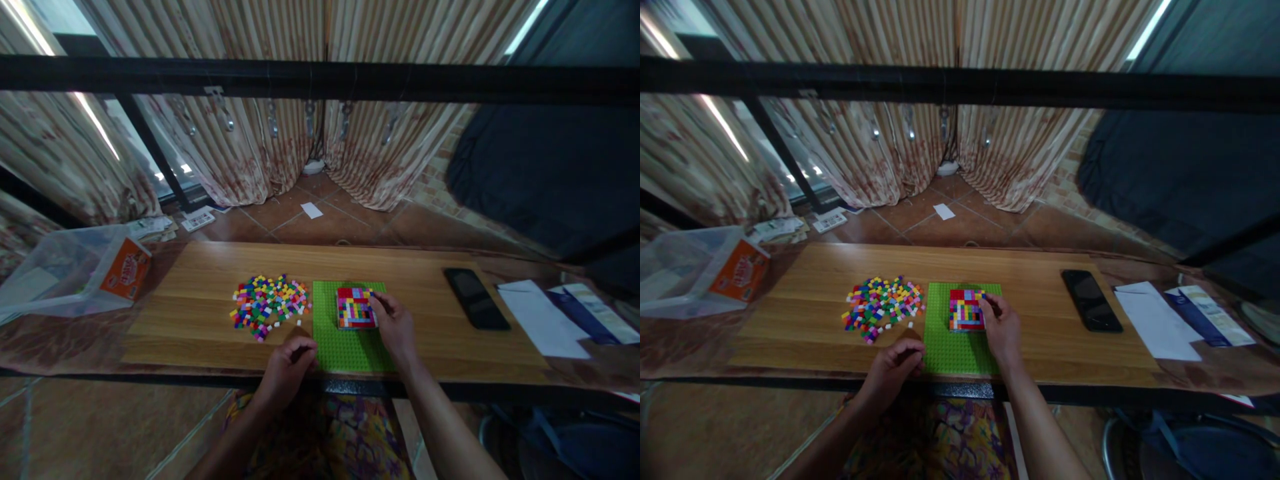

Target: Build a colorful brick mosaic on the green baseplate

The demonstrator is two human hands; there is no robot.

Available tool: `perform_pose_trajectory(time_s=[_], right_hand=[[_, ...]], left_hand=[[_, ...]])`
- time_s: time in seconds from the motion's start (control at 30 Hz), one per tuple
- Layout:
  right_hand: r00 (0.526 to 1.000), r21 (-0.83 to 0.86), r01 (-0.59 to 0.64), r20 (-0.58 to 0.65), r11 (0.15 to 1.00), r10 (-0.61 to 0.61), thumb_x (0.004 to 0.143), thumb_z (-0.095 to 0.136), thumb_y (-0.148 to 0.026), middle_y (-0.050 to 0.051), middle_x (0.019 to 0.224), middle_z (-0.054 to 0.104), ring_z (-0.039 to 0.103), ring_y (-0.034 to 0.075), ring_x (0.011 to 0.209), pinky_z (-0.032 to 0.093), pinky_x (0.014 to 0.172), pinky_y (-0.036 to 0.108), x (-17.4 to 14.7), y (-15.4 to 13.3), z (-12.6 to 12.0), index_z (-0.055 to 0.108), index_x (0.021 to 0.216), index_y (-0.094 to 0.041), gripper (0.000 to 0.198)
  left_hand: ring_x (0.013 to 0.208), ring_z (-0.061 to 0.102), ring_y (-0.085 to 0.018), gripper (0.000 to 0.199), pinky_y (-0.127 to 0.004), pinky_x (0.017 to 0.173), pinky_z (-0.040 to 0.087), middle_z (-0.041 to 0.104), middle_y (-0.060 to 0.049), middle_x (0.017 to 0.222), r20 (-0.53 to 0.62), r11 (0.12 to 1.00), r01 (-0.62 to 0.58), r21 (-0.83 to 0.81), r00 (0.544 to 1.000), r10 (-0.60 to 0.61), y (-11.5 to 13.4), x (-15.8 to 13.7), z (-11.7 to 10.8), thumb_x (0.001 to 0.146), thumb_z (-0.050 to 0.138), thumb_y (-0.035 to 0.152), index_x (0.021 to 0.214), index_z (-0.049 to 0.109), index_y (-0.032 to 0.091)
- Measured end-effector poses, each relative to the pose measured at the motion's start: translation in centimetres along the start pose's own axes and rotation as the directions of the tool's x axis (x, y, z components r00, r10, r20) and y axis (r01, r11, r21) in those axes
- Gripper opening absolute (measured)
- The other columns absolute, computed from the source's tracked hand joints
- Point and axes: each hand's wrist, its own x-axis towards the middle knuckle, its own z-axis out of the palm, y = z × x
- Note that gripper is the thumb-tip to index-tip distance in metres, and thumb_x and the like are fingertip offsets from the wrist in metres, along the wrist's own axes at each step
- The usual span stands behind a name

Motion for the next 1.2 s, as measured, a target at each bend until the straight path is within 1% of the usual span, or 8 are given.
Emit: perform_pose_trajectory(time_s=[0.3, 0.4, 0.5, 0.67, 0.83, 0.93, 1.03, 1.2], right_hand=[[1.000, -0.021, 0.027, -0.013, 0.999, -0.027, 0.080, 0.057, -0.054, 0.013, 0.096, 0.072, 0.067, 0.023, 0.083, 0.053, 0.076, 0.036, -0.5, -0.3, 0.4, 0.068, 0.103, -0.012, 0.050], [1.000, -0.006, -0.002, 0.018, 1.000, 0.003, 0.079, 0.055, -0.059, 0.012, 0.094, 0.072, 0.067, 0.024, 0.082, 0.052, 0.074, 0.035, -0.5, 0.1, -0.1, 0.068, 0.102, -0.012, 0.054], [0.999, 0.041, -0.035, -0.015, 0.999, 0.036, 0.082, 0.048, -0.064, 0.013, 0.095, 0.072, 0.066, 0.024, 0.080, 0.052, 0.069, 0.034, -0.8, 0.6, -1.0, 0.067, 0.103, -0.012, 0.059], [0.991, -0.085, -0.017, -0.132, 0.996, 0.006, 0.083, 0.046, -0.063, 0.015, 0.098, 0.071, 0.065, 0.024, 0.083, 0.050, 0.069, 0.032, -1.8, 2.1, -3.2, 0.068, 0.102, -0.012, 0.058], [0.989, -0.236, 0.025, -0.137, 0.971, -0.059, 0.085, 0.046, -0.059, 0.014, 0.096, 0.072, 0.065, 0.027, 0.088, 0.049, 0.076, 0.035, -2.6, 3.4, -5.0, 0.070, 0.098, -0.014, 0.053], [0.987, -0.259, 0.027, -0.145, 0.965, -0.066, 0.085, 0.046, -0.057, 0.013, 0.098, 0.072, 0.065, 0.027, 0.090, 0.049, 0.078, 0.036, -2.8, 3.6, -5.0, 0.070, 0.099, -0.014, 0.051], [0.985, -0.247, 0.036, -0.157, 0.968, -0.076, 0.086, 0.047, -0.055, 0.013, 0.101, 0.071, 0.065, 0.026, 0.093, 0.049, 0.082, 0.036, -2.9, 3.4, -4.5, 0.070, 0.098, -0.016, 0.047], [0.981, -0.235, 0.078, -0.153, 0.969, -0.117, 0.088, 0.047, -0.053, 0.012, 0.100, 0.072, 0.065, 0.025, 0.093, 0.049, 0.084, 0.037, -2.9, 3.1, -3.8, 0.070, 0.094, -0.017, 0.043]], left_hand=[[0.059, 0.058, -0.013, 0.016, -0.023, 0.056, 0.047, 0.061, 0.000, 0.064, -0.010, 0.999, -0.001, -0.048, 1.000, 0.001, 0.4, -0.1, 0.1, 0.070, 0.071, 0.032, 0.076, 0.069, 0.017], [0.063, 0.060, -0.015, 0.013, -0.024, 0.060, 0.048, 0.064, -0.001, 0.067, -0.073, 0.996, -0.090, 0.016, 0.993, 0.091, 0.1, 0.0, -0.6, 0.073, 0.068, 0.029, 0.080, 0.070, 0.018], [0.074, 0.062, -0.017, 0.011, -0.026, 0.070, 0.049, 0.068, -0.003, 0.079, -0.174, 0.953, -0.216, 0.213, 0.951, 0.255, 0.2, 0.3, -1.7, 0.076, 0.064, 0.023, 0.084, 0.070, 0.020], [0.083, 0.060, -0.018, 0.016, -0.028, 0.077, 0.047, 0.066, -0.004, 0.090, -0.088, 0.692, -0.263, 0.672, 0.900, 0.427, 1.6, 1.3, -2.0, 0.084, 0.053, 0.016, 0.092, 0.066, 0.021], [0.086, 0.061, -0.020, 0.012, -0.029, 0.072, 0.047, 0.063, -0.007, 0.098, -0.035, 0.360, -0.109, 0.926, 0.929, 0.369, 2.3, 2.5, -0.6, 0.088, 0.051, 0.020, 0.093, 0.062, 0.019], [0.083, 0.063, -0.020, 0.017, -0.029, 0.069, 0.046, 0.064, -0.008, 0.097, -0.032, 0.262, -0.061, 0.963, 0.941, 0.336, 2.3, 2.9, -0.2, 0.091, 0.045, 0.020, 0.090, 0.062, 0.019], [0.081, 0.063, -0.019, 0.020, -0.028, 0.069, 0.045, 0.065, -0.007, 0.090, -0.011, 0.259, -0.084, 0.962, 0.938, 0.346, 2.3, 3.0, 0.0, 0.092, 0.042, 0.018, 0.086, 0.062, 0.018], [0.078, 0.063, -0.015, 0.017, -0.025, 0.070, 0.045, 0.067, -0.003, 0.083, 0.098, 0.462, -0.298, 0.835, 0.908, 0.408, 3.0, 3.1, 1.3, 0.090, 0.047, 0.017, 0.083, 0.062, 0.019]])
